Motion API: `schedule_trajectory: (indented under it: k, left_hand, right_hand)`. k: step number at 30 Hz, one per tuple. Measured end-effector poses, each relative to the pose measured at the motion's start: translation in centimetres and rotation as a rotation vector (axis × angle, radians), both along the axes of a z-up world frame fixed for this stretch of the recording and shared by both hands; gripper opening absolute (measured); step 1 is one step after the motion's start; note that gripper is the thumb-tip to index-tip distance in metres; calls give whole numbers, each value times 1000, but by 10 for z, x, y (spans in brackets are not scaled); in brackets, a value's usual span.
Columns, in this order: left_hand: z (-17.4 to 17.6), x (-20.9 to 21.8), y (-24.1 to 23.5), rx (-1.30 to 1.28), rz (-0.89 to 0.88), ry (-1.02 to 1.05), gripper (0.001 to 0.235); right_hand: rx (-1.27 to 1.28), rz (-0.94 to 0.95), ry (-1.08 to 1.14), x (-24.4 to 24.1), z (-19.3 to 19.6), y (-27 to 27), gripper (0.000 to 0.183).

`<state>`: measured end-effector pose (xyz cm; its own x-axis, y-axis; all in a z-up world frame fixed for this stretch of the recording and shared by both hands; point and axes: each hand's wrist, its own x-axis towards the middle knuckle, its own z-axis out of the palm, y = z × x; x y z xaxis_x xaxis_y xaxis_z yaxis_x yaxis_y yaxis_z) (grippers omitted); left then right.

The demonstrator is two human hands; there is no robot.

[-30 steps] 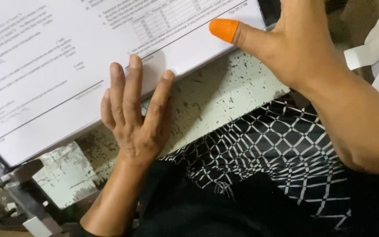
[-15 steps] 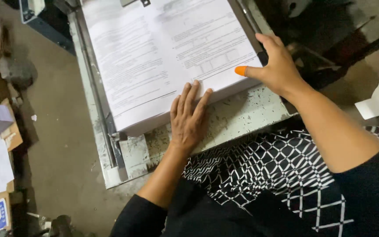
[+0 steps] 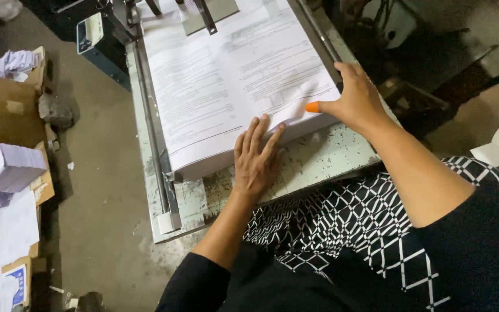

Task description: Aligning a stack of printed papers against the guides of a machine

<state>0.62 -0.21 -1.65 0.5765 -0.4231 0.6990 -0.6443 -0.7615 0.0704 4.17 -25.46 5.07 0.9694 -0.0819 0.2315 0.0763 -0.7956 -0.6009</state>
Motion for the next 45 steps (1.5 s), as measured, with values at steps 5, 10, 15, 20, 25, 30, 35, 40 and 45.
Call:
schedule_trajectory:
  k: [5, 10, 15, 20, 25, 30, 35, 40, 45]
  left_hand:
    - [4, -2, -2, -28, -3, 18, 48]
    - [-3, 1, -1, -28, -1, 34, 52]
    - [5, -2, -1, 45, 34, 45, 45]
    - [12, -7, 0, 117, 77, 68, 45]
    - [15, -11, 4, 114, 24, 273, 56]
    - [7, -6, 3, 134, 47, 203, 50]
    - [5, -3, 1, 147, 89, 82, 48]
    - [9, -4, 1, 123, 85, 45, 41]
    - [9, -4, 3, 168, 111, 133, 40]
  right_hand:
    - [79, 5, 62, -3, 6, -1, 96]
    - [122, 2, 132, -6, 21, 5, 94]
    - [75, -29, 108, 1, 15, 5, 95]
    - [66, -49, 131, 0, 23, 9, 94]
    - [123, -41, 267, -8, 42, 16, 93]
    - [152, -50, 304, -8, 44, 15, 95]
    - [101, -89, 290, -4, 37, 15, 97]
    - [-72, -54, 101, 5, 10, 8, 92]
    - [-134, -3, 91, -1, 20, 10, 93]
